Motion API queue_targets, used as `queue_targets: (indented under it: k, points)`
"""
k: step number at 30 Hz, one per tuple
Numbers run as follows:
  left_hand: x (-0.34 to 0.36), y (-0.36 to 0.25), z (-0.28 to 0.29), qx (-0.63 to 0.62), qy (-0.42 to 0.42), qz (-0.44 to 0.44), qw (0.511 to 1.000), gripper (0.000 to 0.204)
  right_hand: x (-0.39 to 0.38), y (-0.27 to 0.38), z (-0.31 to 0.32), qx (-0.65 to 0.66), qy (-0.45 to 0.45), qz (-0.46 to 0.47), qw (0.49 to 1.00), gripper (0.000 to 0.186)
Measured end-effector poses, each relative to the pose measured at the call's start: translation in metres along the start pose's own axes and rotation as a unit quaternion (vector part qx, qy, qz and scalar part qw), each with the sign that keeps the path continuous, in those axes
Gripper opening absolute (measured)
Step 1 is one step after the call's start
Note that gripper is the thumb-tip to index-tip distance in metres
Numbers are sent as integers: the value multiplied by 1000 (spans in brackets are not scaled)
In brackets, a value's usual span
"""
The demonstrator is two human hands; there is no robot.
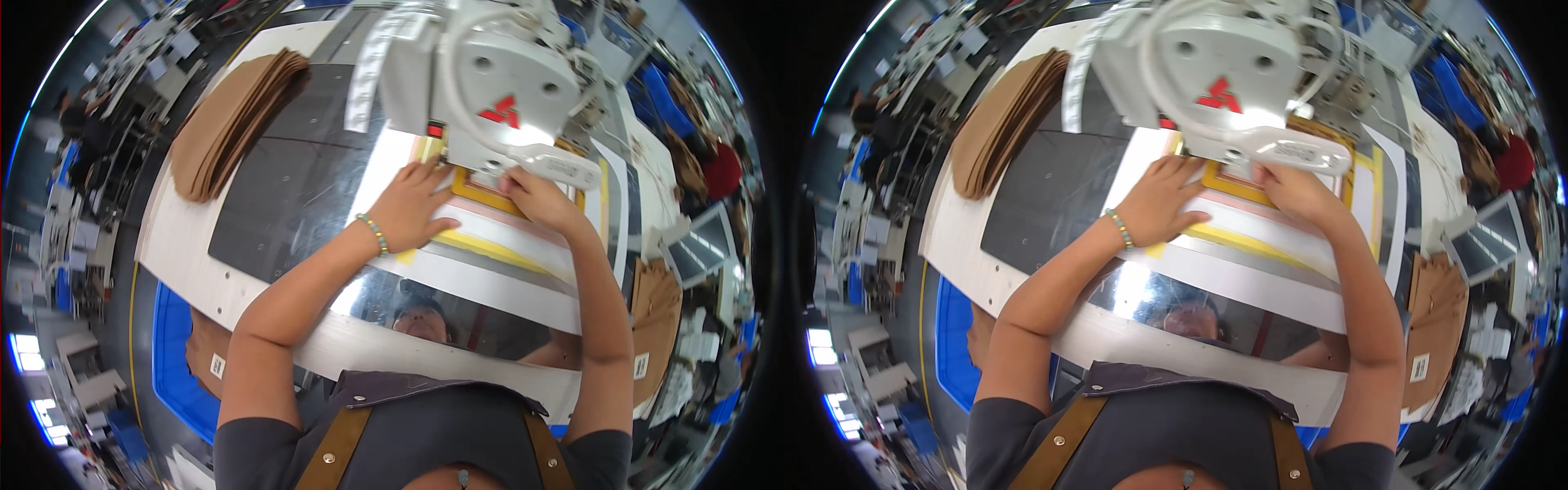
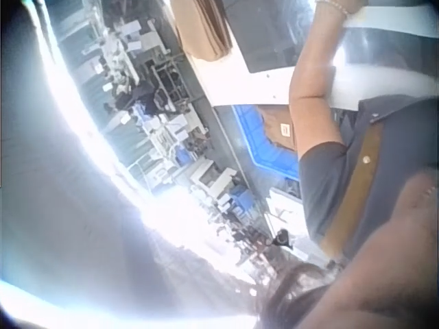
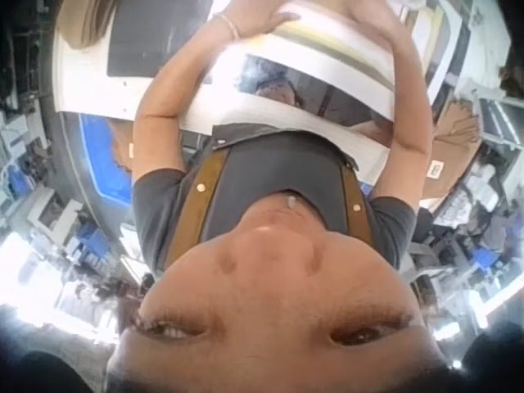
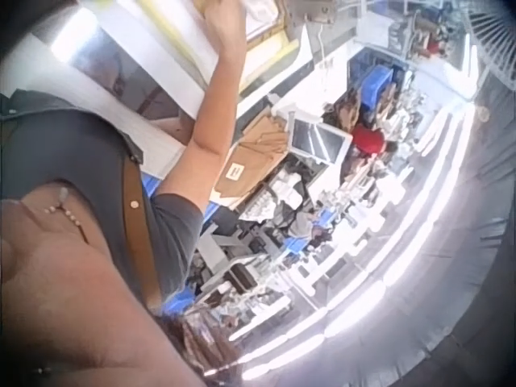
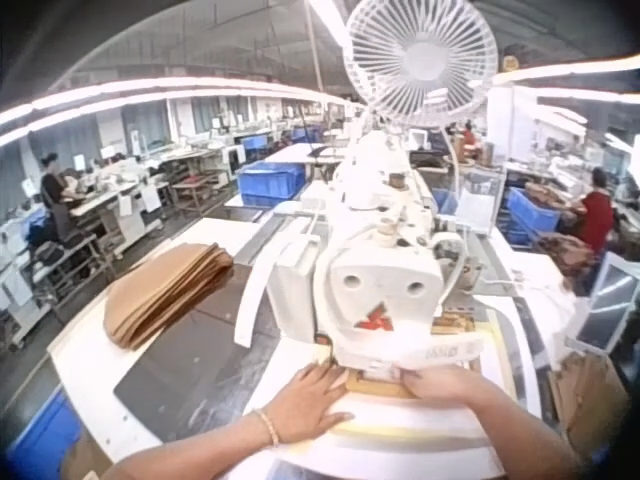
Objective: Positioning leather patches on a template and using an automated sewing machine to stitch them.
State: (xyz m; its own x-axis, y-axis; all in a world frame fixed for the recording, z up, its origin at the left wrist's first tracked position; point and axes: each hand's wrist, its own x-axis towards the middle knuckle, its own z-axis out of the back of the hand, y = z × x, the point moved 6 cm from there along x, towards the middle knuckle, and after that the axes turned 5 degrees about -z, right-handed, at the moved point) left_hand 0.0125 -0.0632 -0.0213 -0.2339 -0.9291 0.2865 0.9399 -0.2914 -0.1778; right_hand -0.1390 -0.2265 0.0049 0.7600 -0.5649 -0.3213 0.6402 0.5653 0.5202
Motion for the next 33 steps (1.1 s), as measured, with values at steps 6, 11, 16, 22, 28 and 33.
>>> queue_targets:
  k: [6, 11, 16, 22, 28, 33]
  points:
    - [0, 50, 43, 4, -89, 50, 995, 37, -72, -57, 31, 14, -213, 75, 974, 17]
    - [-58, 191, 158, 135, -208, 174, 953, 30, -74, -86, 25, 102, -354, 182, 912, 21]
    - [-24, 259, 145, 83, -146, 250, 954, 35, -77, -77, 29, 55, -385, 179, 904, 14]
    - [-57, 298, 110, 70, -158, 332, 927, 37, -91, -91, 31, 66, -391, 142, 907, 12]
    - [-199, 419, 150, 96, -192, 456, 864, 38, -86, -81, 28, 67, -409, 174, 893, 12]
    - [-214, 399, 186, 185, -266, 400, 857, 38, -83, -84, 28, 86, -413, 166, 892, 12]
